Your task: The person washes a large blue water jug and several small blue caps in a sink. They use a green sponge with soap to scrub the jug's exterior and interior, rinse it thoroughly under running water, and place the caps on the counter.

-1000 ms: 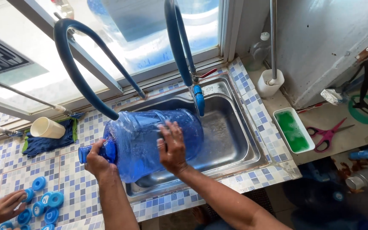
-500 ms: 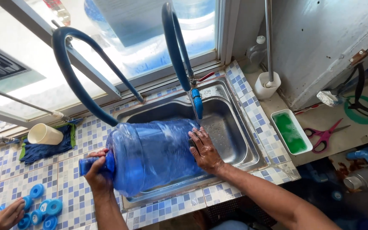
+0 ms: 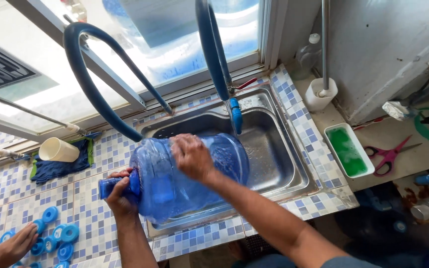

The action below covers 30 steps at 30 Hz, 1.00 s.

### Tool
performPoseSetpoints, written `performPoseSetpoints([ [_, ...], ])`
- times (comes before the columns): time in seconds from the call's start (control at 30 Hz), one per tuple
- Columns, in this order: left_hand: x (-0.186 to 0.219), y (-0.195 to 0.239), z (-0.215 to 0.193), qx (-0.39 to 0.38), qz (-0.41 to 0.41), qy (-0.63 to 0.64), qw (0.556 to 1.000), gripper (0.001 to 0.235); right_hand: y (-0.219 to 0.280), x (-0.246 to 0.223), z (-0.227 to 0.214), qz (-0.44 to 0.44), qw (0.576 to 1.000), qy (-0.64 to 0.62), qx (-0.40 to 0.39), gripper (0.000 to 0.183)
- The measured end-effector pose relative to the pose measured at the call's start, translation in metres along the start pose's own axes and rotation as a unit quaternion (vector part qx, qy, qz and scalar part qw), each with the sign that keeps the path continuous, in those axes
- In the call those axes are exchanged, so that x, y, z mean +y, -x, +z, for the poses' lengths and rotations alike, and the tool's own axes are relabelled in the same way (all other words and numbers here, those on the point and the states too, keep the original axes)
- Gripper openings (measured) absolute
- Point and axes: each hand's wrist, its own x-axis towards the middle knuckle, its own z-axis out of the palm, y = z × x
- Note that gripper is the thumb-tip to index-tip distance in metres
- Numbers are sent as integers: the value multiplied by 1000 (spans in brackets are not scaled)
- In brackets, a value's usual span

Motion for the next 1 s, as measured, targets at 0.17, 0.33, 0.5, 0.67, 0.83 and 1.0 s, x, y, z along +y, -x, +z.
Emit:
performPoseSetpoints([
  [0.17, 2, -1, 3, 4, -2, 7, 1000, 27, 40, 48, -5, -90, 977, -42, 189, 30],
  [0.33, 11, 5, 26, 45, -11, 1, 999, 23, 40, 243, 18, 58, 986, 43, 151, 30],
  [0.5, 25, 6, 79, 239, -32, -24, 970, 40, 85, 123, 7, 87, 975, 46, 201, 38],
  [0.67, 32, 5, 97, 386, -120, -104, 909, 85, 83, 30, 0, 2, 975, -81, 206, 53],
  [0.83, 38, 43, 111, 67, 32, -100, 992, 23, -27, 56, -23, -52, 991, -5, 125, 33],
  [1.0, 31, 42, 121, -79, 75, -95, 989, 32, -35, 140, 27, -16, 982, 171, 75, 40],
])
